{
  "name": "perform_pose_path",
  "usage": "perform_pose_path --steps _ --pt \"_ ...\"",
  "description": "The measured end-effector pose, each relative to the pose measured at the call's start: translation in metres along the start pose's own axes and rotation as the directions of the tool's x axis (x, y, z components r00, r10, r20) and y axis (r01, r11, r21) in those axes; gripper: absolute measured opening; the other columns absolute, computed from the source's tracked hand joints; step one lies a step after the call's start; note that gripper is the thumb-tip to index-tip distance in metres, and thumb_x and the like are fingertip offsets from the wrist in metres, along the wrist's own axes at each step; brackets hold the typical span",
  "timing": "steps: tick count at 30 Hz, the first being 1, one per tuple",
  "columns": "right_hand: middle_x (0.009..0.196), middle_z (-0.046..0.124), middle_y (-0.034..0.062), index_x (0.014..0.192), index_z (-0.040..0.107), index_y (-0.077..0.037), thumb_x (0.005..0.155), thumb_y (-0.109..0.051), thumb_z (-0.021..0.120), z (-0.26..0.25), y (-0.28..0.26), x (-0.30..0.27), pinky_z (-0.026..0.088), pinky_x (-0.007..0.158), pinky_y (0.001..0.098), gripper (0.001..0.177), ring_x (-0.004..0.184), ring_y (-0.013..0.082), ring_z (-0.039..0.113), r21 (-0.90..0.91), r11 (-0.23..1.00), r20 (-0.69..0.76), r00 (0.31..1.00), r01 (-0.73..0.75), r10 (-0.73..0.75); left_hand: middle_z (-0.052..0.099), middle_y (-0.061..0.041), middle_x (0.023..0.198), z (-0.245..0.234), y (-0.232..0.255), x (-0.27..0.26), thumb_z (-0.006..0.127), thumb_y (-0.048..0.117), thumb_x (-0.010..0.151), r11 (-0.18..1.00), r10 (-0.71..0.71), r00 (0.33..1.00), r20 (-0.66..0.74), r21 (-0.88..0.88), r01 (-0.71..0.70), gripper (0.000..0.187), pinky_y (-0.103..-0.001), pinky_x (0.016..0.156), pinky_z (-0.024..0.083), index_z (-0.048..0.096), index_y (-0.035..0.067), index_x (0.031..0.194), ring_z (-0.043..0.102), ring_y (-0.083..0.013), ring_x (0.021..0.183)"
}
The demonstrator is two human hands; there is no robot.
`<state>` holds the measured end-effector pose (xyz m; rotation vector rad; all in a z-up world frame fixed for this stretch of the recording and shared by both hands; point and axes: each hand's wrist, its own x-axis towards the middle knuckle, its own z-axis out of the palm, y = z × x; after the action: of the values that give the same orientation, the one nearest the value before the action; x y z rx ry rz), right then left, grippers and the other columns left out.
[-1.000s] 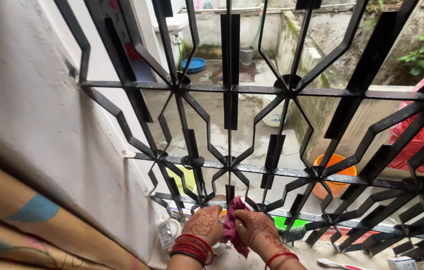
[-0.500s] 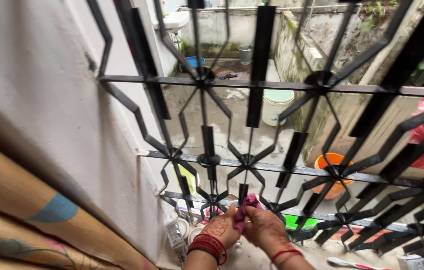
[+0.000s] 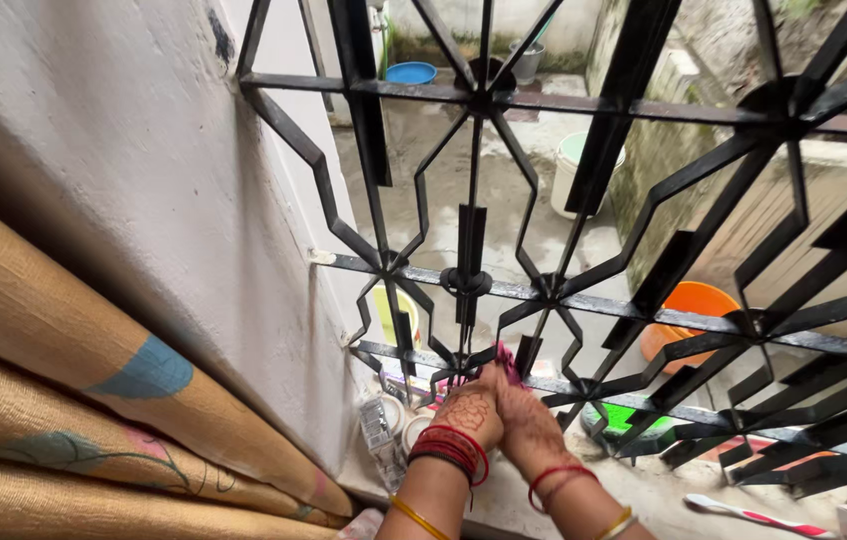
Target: The person wipes a black metal window grille with a pink cloth. They move the cloth along the bars and intersections of the grille, cleaning different sections of the metal surface.
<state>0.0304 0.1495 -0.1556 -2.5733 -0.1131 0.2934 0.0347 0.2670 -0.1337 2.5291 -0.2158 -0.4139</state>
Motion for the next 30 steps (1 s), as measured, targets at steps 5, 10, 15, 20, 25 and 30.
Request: perform_pose_path --steps 5,10,15,20,25,30 --pt "0.1 0.074 0.0166 0.115 0.061 -0.02 0.098 -0.035 0.05 -0.019 -0.015 -0.003 0.054 0.085 0.0523 0.025 0.097 0.04 0.069 -0.07 0.997 -0.157 0.987 0.034 -0.044 0.06 -0.027 0.133 -0.009 0.0 -0.007 0.05 0.007 0.091 0.995 -0.091 0.993 0.072 -0.023 0.092 0.064 -0.047 0.107 0.047 0.032 0.009 0.153 0.06 -0.0404 0.126" --pt "0.108 0.074 0.0096 0.121 0.068 -0.029 0.095 -0.036 0.055 -0.026 -0.023 -0.019 0.055 0.092 0.0458 0.029 0.105 0.0336 0.069 -0.078 0.996 -0.017 0.999 -0.039 0.038 0.062 -0.028 0.131 -0.006 -0.009 -0.009 0.059 0.015 0.09 0.986 -0.162 0.985 0.062 -0.018 0.163 0.052 -0.043 0.111 0.046 0.047 0.005 0.139 0.059 -0.0392 0.127" --pt "0.107 0.081 0.0058 0.131 0.068 -0.031 0.086 -0.008 0.065 0.011 0.008 -0.014 0.059 0.091 0.0344 0.051 0.101 0.0168 0.078 0.428 0.896 -0.06 0.992 0.123 -0.107 0.064 -0.023 0.127 -0.019 -0.01 -0.03 0.059 0.016 0.09 0.938 -0.24 0.958 -0.156 -0.293 0.187 0.042 -0.045 0.104 0.049 0.054 0.014 0.131 0.061 -0.041 0.121" --pt "0.106 0.078 0.0068 0.138 0.063 -0.031 0.089 -0.008 0.063 -0.009 -0.001 -0.014 0.059 0.086 0.0344 0.055 0.096 0.0171 0.075 0.515 0.846 -0.034 0.989 0.14 -0.142 0.073 -0.019 0.11 -0.029 -0.005 -0.045 0.062 0.014 0.09 0.977 -0.021 0.806 -0.592 -0.184 -0.11 0.028 -0.043 0.089 0.057 0.065 0.013 0.118 0.071 -0.0365 0.102" --pt "0.097 0.08 0.0087 0.127 0.067 -0.025 0.093 -0.023 0.064 -0.068 -0.01 -0.049 0.061 0.083 0.0348 0.035 0.09 0.0213 0.078 0.16 0.982 -0.041 0.994 0.102 -0.097 0.073 -0.014 0.101 -0.024 0.017 -0.034 0.063 0.025 0.097 0.998 0.05 0.848 -0.528 -0.005 -0.062 0.024 -0.045 0.075 0.058 0.063 0.019 0.12 0.072 -0.0345 0.091" --pt "0.1 0.081 0.0069 0.126 0.069 -0.024 0.093 -0.024 0.063 -0.077 0.007 -0.051 0.06 0.083 0.0341 0.033 0.09 0.0219 0.078 0.05 0.994 -0.019 0.995 0.096 -0.096 0.072 -0.014 0.097 -0.027 0.03 -0.017 0.056 0.027 0.099 0.968 -0.148 0.929 -0.338 0.142 0.205 0.032 -0.046 0.08 0.059 0.055 0.017 0.129 0.073 -0.0347 0.095"
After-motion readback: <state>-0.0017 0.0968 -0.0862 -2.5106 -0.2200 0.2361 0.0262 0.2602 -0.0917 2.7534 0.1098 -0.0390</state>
